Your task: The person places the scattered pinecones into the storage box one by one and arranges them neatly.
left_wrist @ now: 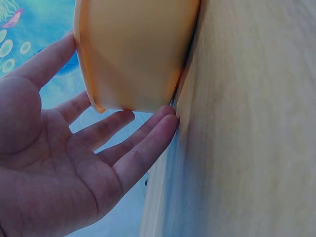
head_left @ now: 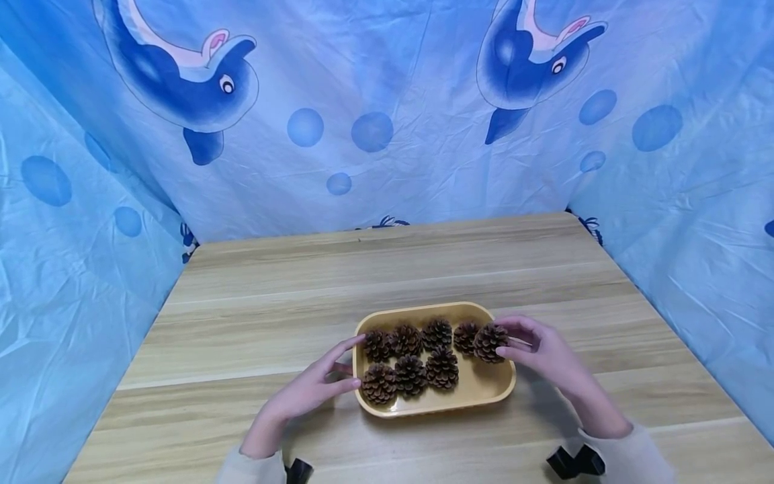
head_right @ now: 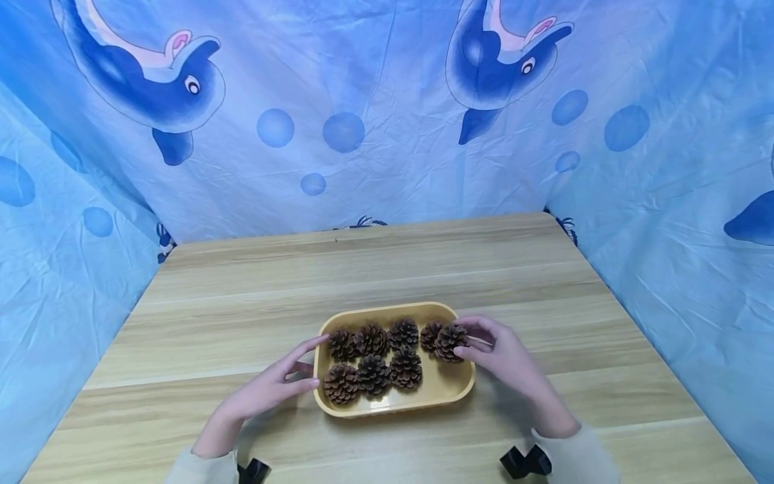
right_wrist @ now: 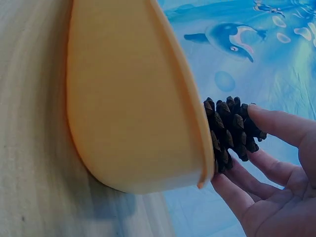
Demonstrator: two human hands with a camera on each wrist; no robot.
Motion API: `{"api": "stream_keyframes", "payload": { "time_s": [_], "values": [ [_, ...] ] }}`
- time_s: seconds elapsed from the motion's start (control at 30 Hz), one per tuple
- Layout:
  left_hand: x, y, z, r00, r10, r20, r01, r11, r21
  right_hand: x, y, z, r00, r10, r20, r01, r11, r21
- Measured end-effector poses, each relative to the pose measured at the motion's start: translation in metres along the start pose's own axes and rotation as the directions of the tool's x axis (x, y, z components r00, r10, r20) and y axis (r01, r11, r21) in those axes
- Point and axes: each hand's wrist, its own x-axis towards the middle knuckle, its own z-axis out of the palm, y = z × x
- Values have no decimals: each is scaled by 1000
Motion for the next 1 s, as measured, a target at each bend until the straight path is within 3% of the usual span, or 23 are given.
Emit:
{"api": "stream_keyframes", "payload": {
  "time_s": [0.73,1.0],
  "values": [
    [0,1,0,1000,-1,-2,1,1000,4,-6,-8,23,1000,-2,5,3,980,-197],
    [1,0,-1,1000,-3,1,3,1000,5,-8,-10,31,999,34,-9,-35,937,-347]
  ]
}}
